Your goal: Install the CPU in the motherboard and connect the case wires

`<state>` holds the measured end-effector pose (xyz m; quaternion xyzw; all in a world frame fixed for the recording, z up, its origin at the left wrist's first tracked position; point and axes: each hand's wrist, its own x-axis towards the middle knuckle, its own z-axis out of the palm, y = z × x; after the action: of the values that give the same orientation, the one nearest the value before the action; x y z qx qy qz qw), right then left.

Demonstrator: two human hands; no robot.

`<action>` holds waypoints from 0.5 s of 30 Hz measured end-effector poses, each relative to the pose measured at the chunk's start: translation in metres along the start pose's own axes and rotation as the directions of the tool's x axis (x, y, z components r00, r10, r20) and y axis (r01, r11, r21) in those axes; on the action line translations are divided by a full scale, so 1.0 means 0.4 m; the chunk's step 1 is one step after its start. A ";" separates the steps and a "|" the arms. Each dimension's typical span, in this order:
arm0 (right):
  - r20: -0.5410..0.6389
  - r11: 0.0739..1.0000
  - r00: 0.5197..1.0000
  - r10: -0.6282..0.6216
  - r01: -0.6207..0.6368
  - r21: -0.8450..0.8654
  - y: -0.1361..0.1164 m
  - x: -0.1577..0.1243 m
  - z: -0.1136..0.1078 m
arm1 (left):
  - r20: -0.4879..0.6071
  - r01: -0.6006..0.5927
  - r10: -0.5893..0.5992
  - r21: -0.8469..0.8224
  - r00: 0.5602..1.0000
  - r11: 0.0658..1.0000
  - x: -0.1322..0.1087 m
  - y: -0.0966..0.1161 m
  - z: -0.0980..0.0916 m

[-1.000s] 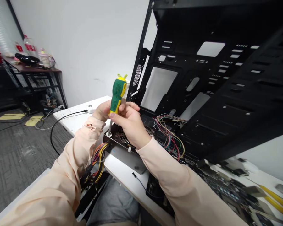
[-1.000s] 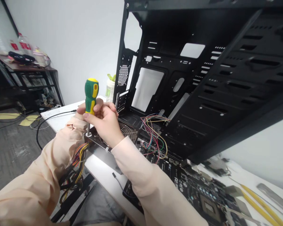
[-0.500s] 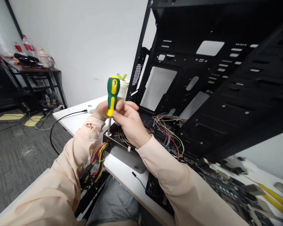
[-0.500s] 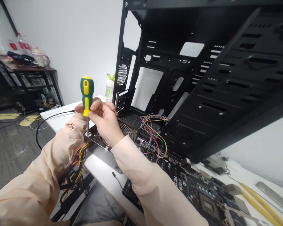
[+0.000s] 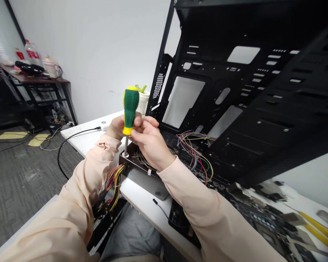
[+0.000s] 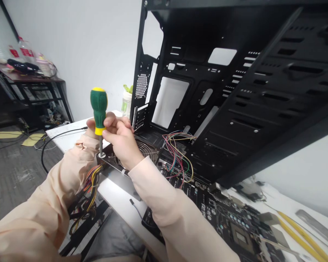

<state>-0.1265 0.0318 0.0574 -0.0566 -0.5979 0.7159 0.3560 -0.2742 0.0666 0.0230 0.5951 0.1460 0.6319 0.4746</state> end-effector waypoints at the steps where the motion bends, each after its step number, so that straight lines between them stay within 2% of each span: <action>1: 0.003 1.000 1.000 0.004 -0.004 -0.002 -0.002 -0.002 0.001 | 0.006 -0.006 0.006 -0.001 1.000 1.000 -0.004 0.003 0.011; 8: 0.018 1.000 0.999 -0.028 0.028 0.008 0.001 -0.005 0.007 | 0.003 -0.020 0.020 -0.001 1.000 1.000 -0.026 0.028 0.081; 15: -0.002 1.000 1.000 0.000 0.000 -0.005 -0.003 -0.007 0.001 | 0.017 0.020 -0.021 0.015 1.000 1.000 -0.029 0.043 0.087</action>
<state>-0.1241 0.0300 0.0575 -0.0581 -0.5992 0.7145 0.3565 -0.2523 0.0357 0.0376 0.6026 0.1528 0.6206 0.4778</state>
